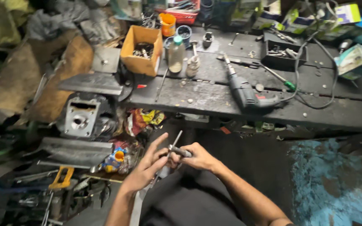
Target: The person works on a small engine cylinder clamped in a bench vise. They use a hand tool on the cylinder head area, wipe the cylinder with a cloth, handle a piston and small parts, pour liquid from a plastic bottle into the cylinder, and pick up a power drill from the bench.
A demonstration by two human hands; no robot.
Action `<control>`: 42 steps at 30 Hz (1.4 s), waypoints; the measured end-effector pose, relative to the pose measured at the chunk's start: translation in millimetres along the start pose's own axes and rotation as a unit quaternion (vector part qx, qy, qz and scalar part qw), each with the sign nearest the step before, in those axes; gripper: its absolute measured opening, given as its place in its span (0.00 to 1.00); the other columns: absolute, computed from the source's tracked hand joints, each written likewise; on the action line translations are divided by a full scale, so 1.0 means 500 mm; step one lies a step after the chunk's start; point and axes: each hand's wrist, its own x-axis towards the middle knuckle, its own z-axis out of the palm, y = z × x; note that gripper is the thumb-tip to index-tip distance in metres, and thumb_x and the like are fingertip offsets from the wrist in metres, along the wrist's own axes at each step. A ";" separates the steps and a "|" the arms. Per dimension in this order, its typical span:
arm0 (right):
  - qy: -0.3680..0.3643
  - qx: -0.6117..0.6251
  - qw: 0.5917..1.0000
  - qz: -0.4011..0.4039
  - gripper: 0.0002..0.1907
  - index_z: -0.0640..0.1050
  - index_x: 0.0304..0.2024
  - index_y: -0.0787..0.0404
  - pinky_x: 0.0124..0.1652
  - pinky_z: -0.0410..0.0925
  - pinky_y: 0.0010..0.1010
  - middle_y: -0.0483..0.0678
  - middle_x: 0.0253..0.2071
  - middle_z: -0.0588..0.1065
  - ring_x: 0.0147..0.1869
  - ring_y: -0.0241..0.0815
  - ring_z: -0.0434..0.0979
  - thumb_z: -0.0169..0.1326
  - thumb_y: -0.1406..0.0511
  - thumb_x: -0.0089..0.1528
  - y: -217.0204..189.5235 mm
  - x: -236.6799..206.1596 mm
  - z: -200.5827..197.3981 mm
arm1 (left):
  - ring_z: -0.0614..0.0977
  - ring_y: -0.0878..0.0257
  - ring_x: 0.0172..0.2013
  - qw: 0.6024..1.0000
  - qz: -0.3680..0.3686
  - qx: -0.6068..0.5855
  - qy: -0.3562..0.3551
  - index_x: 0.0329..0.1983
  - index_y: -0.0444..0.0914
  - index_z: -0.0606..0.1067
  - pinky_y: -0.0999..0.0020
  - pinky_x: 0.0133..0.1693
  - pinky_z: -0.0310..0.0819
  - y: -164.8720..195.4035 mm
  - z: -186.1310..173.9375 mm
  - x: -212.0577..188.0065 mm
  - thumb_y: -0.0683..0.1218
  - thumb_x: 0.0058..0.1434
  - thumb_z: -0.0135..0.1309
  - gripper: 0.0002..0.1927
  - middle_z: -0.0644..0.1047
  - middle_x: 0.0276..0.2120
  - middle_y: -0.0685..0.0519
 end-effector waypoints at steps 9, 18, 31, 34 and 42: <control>-0.254 0.206 0.945 0.007 0.12 0.77 0.47 0.64 0.48 0.66 0.24 0.38 0.41 0.72 0.47 0.29 0.68 0.60 0.62 0.69 -0.050 0.002 -0.081 | 0.76 0.43 0.55 0.684 0.403 0.607 0.047 0.43 0.42 0.73 0.50 0.58 0.68 0.024 0.052 0.118 0.42 0.54 0.60 0.13 0.77 0.49 0.43; -0.070 -0.193 0.979 0.021 0.24 0.76 0.59 0.53 0.41 0.72 0.38 0.52 0.37 0.80 0.40 0.47 0.82 0.59 0.62 0.59 0.028 0.047 -0.101 | 0.80 0.45 0.30 0.741 0.179 0.603 0.235 0.48 0.40 0.76 0.56 0.28 0.71 -0.195 -0.034 0.166 0.48 0.72 0.52 0.09 0.79 0.28 0.46; -0.146 -0.255 0.946 -0.134 0.25 0.80 0.50 0.59 0.45 0.71 0.44 0.56 0.43 0.76 0.48 0.58 0.77 0.59 0.71 0.48 0.083 0.087 -0.150 | 0.70 0.69 0.15 0.875 -0.155 0.216 0.405 0.36 0.34 0.77 0.71 0.18 0.63 -0.416 -0.168 0.067 0.63 0.70 0.44 0.27 0.72 0.17 0.55; 0.022 -0.244 0.964 -0.101 0.25 0.82 0.42 0.61 0.43 0.73 0.38 0.53 0.37 0.79 0.43 0.51 0.80 0.53 0.75 0.41 -0.002 0.086 -0.230 | 0.68 0.68 0.14 0.866 -0.153 0.139 0.456 0.36 0.33 0.76 0.70 0.17 0.61 -0.435 -0.175 0.034 0.64 0.71 0.41 0.30 0.70 0.17 0.54; 0.440 -0.397 0.760 -0.266 0.38 0.55 0.69 0.77 0.66 0.54 0.52 0.77 0.68 0.50 0.71 0.74 0.53 0.60 0.68 0.66 -0.213 0.055 -0.311 | 0.69 0.67 0.13 0.883 -0.128 0.198 0.406 0.32 0.32 0.77 0.70 0.17 0.61 -0.405 -0.139 -0.002 0.64 0.71 0.40 0.32 0.70 0.14 0.54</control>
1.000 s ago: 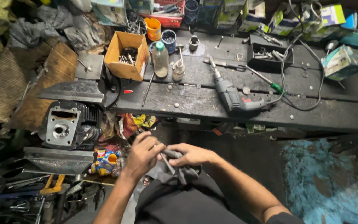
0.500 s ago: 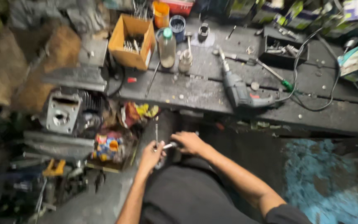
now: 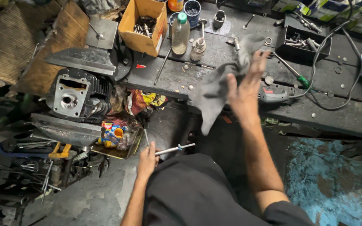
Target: The person works on a small engine cylinder clamped in a bench vise. They use a hand tool on the cylinder head area, wipe the cylinder with a cloth, handle a piston and small parts, pour liquid from a plastic bottle into the cylinder, and pick up a power drill from the bench.
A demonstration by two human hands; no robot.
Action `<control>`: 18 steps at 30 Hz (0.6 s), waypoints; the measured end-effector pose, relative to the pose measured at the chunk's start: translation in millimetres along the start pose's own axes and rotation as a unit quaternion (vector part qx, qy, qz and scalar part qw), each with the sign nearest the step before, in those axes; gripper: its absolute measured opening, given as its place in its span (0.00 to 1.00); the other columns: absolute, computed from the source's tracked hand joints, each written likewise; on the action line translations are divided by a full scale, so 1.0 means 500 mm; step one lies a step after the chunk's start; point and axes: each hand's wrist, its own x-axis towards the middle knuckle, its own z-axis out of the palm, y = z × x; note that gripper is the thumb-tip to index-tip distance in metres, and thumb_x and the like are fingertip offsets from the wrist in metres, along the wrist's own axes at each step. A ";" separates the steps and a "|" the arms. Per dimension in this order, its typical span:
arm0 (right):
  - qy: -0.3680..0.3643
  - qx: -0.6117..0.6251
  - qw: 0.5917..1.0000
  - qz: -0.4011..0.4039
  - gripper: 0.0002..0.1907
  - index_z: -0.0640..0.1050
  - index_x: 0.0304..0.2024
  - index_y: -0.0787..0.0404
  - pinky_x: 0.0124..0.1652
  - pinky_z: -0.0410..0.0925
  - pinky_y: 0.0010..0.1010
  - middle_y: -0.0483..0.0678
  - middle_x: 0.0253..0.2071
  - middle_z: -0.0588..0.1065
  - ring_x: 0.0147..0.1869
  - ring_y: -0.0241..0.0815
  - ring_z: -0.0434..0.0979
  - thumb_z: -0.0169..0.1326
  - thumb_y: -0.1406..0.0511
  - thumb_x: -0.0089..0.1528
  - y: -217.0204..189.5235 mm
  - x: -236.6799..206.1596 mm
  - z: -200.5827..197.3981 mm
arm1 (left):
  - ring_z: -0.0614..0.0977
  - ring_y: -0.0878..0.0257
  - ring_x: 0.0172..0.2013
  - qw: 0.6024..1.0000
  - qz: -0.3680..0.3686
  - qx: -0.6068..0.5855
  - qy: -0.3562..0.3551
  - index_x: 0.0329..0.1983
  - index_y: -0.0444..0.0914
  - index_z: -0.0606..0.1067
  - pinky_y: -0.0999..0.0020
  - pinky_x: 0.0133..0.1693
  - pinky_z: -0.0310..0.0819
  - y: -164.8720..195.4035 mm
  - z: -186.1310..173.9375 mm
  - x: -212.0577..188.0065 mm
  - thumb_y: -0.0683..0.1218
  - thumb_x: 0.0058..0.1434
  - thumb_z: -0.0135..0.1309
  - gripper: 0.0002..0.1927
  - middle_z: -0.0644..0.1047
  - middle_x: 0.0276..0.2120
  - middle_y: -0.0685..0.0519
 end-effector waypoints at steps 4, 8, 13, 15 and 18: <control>-0.383 0.112 0.917 0.006 0.26 0.73 0.58 0.62 0.61 0.69 0.45 0.60 0.55 0.76 0.62 0.59 0.76 0.62 0.61 0.59 -0.085 -0.102 0.048 | 0.75 0.67 0.15 0.991 0.080 0.108 -0.003 0.30 0.33 0.80 0.68 0.20 0.68 0.096 0.014 -0.029 0.61 0.70 0.43 0.30 0.75 0.14 0.52; -0.641 0.239 0.727 0.054 0.41 0.62 0.67 0.64 0.41 0.73 0.48 0.60 0.37 0.78 0.42 0.61 0.81 0.61 0.53 0.58 -0.123 -0.260 0.095 | 0.76 0.65 0.15 0.991 0.064 0.121 -0.012 0.29 0.34 0.80 0.64 0.21 0.69 0.183 0.027 -0.046 0.60 0.70 0.42 0.28 0.75 0.14 0.50; -0.700 0.042 0.710 -0.066 0.15 0.77 0.52 0.58 0.42 0.73 0.49 0.57 0.40 0.80 0.47 0.60 0.81 0.55 0.61 0.64 -0.100 -0.392 0.148 | 0.79 0.50 0.30 0.920 0.279 0.264 0.071 0.35 0.35 0.77 0.59 0.32 0.71 0.228 0.027 -0.010 0.58 0.76 0.41 0.26 0.79 0.26 0.47; -0.713 0.032 0.696 -0.081 0.16 0.78 0.50 0.57 0.42 0.73 0.49 0.57 0.40 0.80 0.47 0.60 0.81 0.57 0.64 0.59 -0.066 -0.416 0.157 | 0.79 0.42 0.29 0.984 0.033 0.170 0.027 0.34 0.29 0.74 0.54 0.32 0.73 0.242 0.031 0.011 0.58 0.77 0.39 0.29 0.76 0.26 0.37; -0.643 0.195 0.738 0.062 0.20 0.77 0.53 0.57 0.44 0.73 0.46 0.58 0.40 0.80 0.46 0.60 0.82 0.59 0.64 0.58 -0.006 -0.421 0.149 | 0.83 0.42 0.36 0.950 0.141 0.263 0.089 0.45 0.33 0.75 0.51 0.39 0.75 0.273 0.063 0.026 0.55 0.74 0.43 0.21 0.80 0.33 0.41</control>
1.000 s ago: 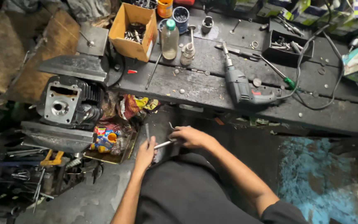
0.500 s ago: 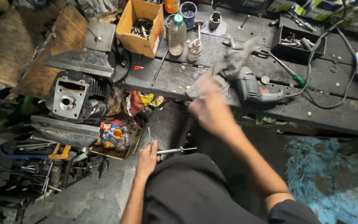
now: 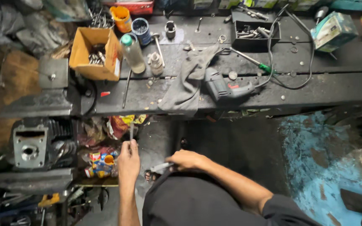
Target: The person works on a small engine cylinder clamped in a bench vise. They use a hand tool on the cylinder head area, wipe the cylinder with a cloth, handle a piston and small parts, pour liquid from a plastic bottle into the cylinder, and pick up a power drill from the bench.
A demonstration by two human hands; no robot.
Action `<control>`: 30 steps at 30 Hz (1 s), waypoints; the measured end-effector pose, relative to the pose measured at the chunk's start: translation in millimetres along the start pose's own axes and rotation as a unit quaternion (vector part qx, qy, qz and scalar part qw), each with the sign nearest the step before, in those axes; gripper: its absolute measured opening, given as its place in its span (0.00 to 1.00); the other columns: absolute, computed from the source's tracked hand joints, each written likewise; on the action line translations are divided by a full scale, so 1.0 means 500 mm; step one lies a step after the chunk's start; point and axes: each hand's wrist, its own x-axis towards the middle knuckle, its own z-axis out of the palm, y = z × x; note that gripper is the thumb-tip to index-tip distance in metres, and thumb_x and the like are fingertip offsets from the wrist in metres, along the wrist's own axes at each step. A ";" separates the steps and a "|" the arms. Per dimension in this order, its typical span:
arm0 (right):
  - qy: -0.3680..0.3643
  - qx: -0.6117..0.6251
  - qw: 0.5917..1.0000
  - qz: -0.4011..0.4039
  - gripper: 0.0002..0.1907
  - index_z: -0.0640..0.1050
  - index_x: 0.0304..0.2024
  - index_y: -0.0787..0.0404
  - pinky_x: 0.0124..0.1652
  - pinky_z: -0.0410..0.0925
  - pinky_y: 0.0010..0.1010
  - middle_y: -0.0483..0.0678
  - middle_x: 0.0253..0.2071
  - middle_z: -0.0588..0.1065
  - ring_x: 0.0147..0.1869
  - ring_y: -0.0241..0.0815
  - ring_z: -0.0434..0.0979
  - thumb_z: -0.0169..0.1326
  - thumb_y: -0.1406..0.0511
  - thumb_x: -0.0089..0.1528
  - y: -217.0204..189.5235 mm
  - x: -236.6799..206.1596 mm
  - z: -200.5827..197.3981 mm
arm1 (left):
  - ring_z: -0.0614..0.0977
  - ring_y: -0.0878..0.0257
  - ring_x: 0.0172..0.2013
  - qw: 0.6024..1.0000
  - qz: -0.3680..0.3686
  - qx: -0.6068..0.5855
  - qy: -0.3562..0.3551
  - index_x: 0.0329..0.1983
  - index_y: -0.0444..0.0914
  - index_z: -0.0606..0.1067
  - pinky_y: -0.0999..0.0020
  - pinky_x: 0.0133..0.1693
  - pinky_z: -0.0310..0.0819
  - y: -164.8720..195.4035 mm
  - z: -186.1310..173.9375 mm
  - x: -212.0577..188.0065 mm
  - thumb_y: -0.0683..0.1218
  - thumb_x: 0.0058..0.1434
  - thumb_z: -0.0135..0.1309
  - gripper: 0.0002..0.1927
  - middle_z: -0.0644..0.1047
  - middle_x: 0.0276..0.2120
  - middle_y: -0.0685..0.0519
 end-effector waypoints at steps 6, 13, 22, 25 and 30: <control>0.231 0.740 0.632 -0.017 0.25 0.65 0.64 0.50 0.53 0.73 0.33 0.41 0.56 0.80 0.56 0.41 0.82 0.52 0.59 0.65 0.006 -0.020 -0.096 | 0.80 0.45 0.53 0.984 0.153 -0.054 -0.072 0.65 0.38 0.71 0.55 0.53 0.73 0.174 0.098 -0.031 0.49 0.70 0.43 0.23 0.76 0.55 0.39; 0.403 0.703 0.571 -0.132 0.12 0.67 0.53 0.60 0.34 0.68 0.33 0.42 0.28 0.65 0.29 0.35 0.68 0.53 0.67 0.69 0.108 -0.099 -0.346 | 0.76 0.49 0.59 0.954 0.269 -0.133 0.012 0.65 0.32 0.68 0.58 0.60 0.69 0.249 0.159 -0.043 0.42 0.66 0.55 0.24 0.75 0.59 0.42; 0.553 0.744 0.362 -0.104 0.08 0.69 0.37 0.64 0.35 0.69 0.42 0.53 0.31 0.72 0.33 0.49 0.71 0.49 0.66 0.68 0.497 -0.134 -0.791 | 0.84 0.61 0.43 0.984 0.038 -0.132 -0.113 0.58 0.42 0.74 0.65 0.39 0.78 0.166 0.136 -0.050 0.44 0.64 0.53 0.18 0.82 0.48 0.53; 0.628 0.717 0.299 -0.040 0.05 0.69 0.41 0.68 0.41 0.75 0.48 0.60 0.36 0.72 0.39 0.58 0.77 0.45 0.73 0.62 0.531 -0.123 -0.838 | 0.85 0.59 0.45 0.984 0.031 -0.124 -0.125 0.56 0.42 0.75 0.64 0.43 0.77 0.172 0.134 -0.064 0.45 0.66 0.52 0.16 0.82 0.47 0.53; 0.681 0.573 0.446 -0.098 0.14 0.66 0.38 0.62 0.43 0.69 0.40 0.49 0.36 0.70 0.41 0.45 0.74 0.55 0.79 0.55 0.494 -0.101 -0.774 | 0.82 0.53 0.51 0.976 0.111 -0.110 -0.150 0.53 0.39 0.76 0.64 0.51 0.75 0.183 0.114 -0.071 0.47 0.67 0.51 0.13 0.79 0.48 0.49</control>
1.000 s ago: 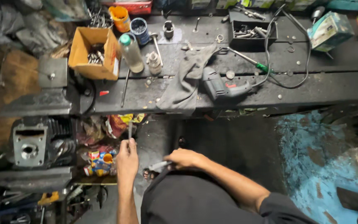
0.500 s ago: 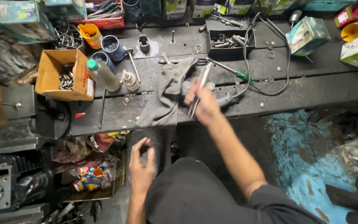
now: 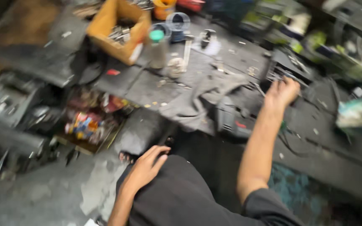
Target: The person works on a small engine cylinder clamped in a bench vise. They use a hand tool on the cylinder head area, wipe the cylinder with a cloth, handle a piston and small parts, pour liquid from a plastic bottle into the cylinder, and pick up a power drill from the bench.
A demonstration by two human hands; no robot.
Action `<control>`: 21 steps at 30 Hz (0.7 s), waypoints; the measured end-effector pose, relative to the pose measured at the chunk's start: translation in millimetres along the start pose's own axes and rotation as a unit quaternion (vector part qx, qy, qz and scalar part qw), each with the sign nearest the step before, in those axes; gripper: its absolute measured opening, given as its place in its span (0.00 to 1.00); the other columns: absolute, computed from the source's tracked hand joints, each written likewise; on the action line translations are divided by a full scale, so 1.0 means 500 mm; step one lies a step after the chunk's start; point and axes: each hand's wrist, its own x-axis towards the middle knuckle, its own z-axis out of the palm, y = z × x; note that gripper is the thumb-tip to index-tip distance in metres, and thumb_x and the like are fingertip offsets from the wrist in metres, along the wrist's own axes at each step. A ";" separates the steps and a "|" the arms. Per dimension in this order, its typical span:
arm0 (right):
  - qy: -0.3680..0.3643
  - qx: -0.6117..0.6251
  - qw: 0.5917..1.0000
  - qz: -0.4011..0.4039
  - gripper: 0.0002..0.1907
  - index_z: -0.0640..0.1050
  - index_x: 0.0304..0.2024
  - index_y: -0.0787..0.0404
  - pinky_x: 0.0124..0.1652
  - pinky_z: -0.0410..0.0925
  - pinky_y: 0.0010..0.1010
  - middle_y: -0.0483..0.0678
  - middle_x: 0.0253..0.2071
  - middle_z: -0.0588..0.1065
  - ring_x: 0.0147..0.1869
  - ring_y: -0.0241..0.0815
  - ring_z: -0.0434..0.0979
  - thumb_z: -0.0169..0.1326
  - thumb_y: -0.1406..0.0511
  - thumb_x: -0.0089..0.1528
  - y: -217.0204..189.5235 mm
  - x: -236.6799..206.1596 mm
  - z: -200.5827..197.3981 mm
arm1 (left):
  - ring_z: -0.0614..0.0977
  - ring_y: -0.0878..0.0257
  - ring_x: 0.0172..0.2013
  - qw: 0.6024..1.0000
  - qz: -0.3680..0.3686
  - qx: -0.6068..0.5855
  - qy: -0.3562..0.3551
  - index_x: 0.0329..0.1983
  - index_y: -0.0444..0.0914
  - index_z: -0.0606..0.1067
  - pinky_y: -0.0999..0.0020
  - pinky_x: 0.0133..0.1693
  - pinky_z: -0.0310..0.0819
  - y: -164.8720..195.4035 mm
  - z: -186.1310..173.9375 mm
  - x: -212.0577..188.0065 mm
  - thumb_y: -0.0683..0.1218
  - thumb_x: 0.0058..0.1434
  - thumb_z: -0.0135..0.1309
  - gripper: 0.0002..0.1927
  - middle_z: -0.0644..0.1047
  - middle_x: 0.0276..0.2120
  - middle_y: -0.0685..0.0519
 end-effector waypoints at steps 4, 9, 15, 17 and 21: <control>-0.055 -0.042 0.996 0.047 0.18 0.69 0.51 0.53 0.55 0.70 0.41 0.43 0.49 0.75 0.51 0.42 0.74 0.50 0.71 0.59 0.076 -0.221 0.062 | 0.80 0.51 0.51 0.999 0.026 0.022 0.012 0.53 0.39 0.75 0.60 0.52 0.73 -0.012 -0.031 -0.012 0.47 0.69 0.50 0.13 0.78 0.48 0.48; -0.312 -0.189 0.922 0.129 0.19 0.71 0.52 0.61 0.42 0.70 0.32 0.49 0.46 0.72 0.43 0.41 0.74 0.47 0.76 0.59 0.209 -0.584 0.159 | 0.80 0.52 0.49 0.996 0.031 0.029 0.074 0.53 0.39 0.75 0.59 0.50 0.72 -0.032 -0.072 -0.045 0.46 0.69 0.50 0.12 0.78 0.46 0.49; -0.442 -0.272 0.761 0.389 0.17 0.72 0.48 0.59 0.38 0.71 0.31 0.46 0.37 0.75 0.40 0.39 0.76 0.49 0.76 0.57 0.281 -0.944 0.189 | 0.81 0.52 0.47 0.896 0.121 0.025 0.427 0.55 0.36 0.70 0.61 0.49 0.77 -0.052 -0.163 -0.088 0.39 0.64 0.57 0.17 0.75 0.50 0.44; -0.744 -0.276 0.571 0.213 0.10 0.74 0.48 0.65 0.47 0.73 0.39 0.55 0.43 0.78 0.48 0.49 0.79 0.52 0.72 0.64 0.279 -1.016 0.210 | 0.82 0.54 0.43 0.876 0.146 0.050 0.457 0.55 0.37 0.70 0.62 0.46 0.79 -0.066 -0.214 -0.113 0.39 0.63 0.60 0.18 0.76 0.50 0.44; -0.950 -0.297 0.056 0.073 0.13 0.78 0.52 0.60 0.55 0.70 0.44 0.57 0.52 0.79 0.57 0.57 0.78 0.52 0.62 0.68 0.217 -1.114 0.314 | 0.83 0.57 0.42 0.859 0.225 0.047 0.458 0.57 0.38 0.68 0.63 0.44 0.81 -0.097 -0.318 -0.171 0.38 0.63 0.63 0.22 0.76 0.51 0.45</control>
